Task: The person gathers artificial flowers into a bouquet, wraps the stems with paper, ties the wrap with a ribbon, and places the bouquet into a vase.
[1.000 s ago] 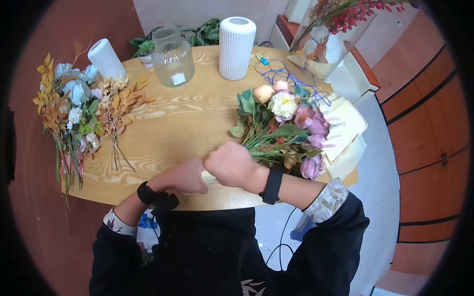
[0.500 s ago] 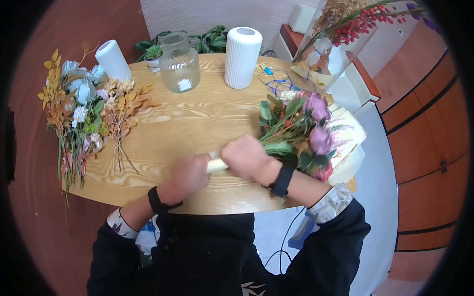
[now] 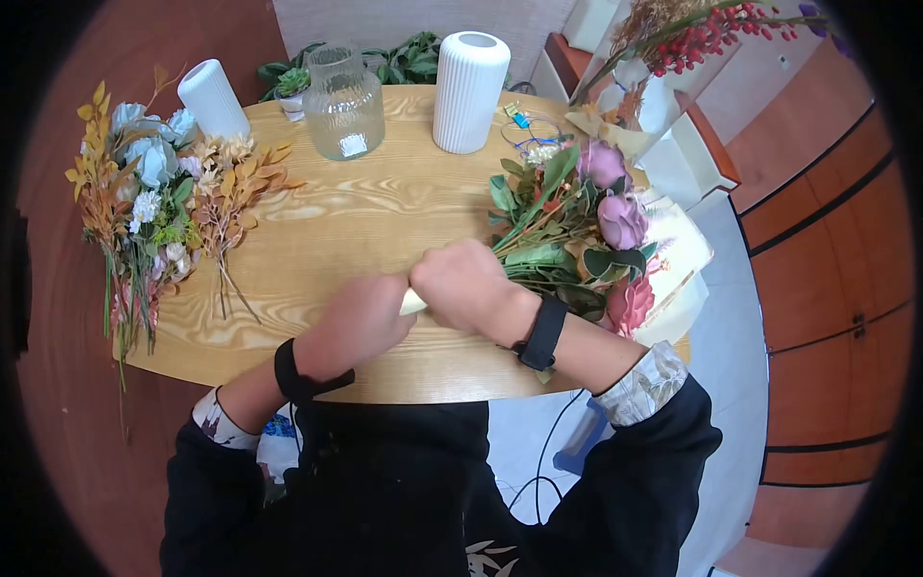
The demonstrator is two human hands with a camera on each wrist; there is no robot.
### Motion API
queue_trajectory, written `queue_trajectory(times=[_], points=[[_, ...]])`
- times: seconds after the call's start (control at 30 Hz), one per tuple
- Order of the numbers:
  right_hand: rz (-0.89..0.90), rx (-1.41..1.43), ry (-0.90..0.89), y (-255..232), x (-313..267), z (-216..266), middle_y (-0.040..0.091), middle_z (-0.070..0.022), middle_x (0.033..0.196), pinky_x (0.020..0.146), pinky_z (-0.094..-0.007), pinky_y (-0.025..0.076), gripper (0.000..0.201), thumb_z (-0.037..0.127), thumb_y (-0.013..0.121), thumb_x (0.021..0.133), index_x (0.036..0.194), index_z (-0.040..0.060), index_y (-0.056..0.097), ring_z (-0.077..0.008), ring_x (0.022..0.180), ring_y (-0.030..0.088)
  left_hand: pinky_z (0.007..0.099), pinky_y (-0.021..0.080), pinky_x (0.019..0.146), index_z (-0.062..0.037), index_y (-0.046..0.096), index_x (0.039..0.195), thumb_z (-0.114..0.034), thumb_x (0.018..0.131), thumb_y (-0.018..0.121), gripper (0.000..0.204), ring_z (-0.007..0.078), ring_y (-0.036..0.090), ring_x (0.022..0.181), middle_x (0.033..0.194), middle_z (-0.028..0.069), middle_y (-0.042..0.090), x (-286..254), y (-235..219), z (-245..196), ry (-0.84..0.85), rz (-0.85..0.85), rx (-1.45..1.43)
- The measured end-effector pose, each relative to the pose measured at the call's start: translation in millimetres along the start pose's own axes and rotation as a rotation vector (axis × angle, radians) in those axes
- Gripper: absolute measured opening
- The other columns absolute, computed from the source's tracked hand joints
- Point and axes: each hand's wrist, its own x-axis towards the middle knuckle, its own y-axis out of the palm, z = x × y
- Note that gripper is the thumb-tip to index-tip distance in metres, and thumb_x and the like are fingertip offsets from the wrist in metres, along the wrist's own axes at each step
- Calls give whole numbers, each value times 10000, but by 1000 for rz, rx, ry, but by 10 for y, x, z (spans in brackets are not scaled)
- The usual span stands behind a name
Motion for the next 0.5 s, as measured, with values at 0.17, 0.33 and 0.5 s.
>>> queue_trajectory(times=[0.17,0.33,0.5], points=[[-175,102,-5,86,-34,-37,597,-123,650,572,-378,471,153,64,627,573,702,15,561,-303,651,601,461,447,584,33,579,771,-16,659,558,124,383,558,605,630,222,557,53,120,120,70,-91,111],[-261,-67,29,62,-177,-222,563,-131,730,642,-342,450,185,61,625,563,727,31,546,-259,794,563,450,454,558,22,565,744,-6,652,561,96,372,563,585,612,209,560,7,124,91,-14,-76,136],[-291,-167,-1,246,-216,-290,559,-77,577,540,-359,437,197,126,621,554,704,60,510,-278,539,576,440,459,545,11,554,730,-2,650,564,81,359,572,585,618,190,569,39,160,52,4,-95,179]])
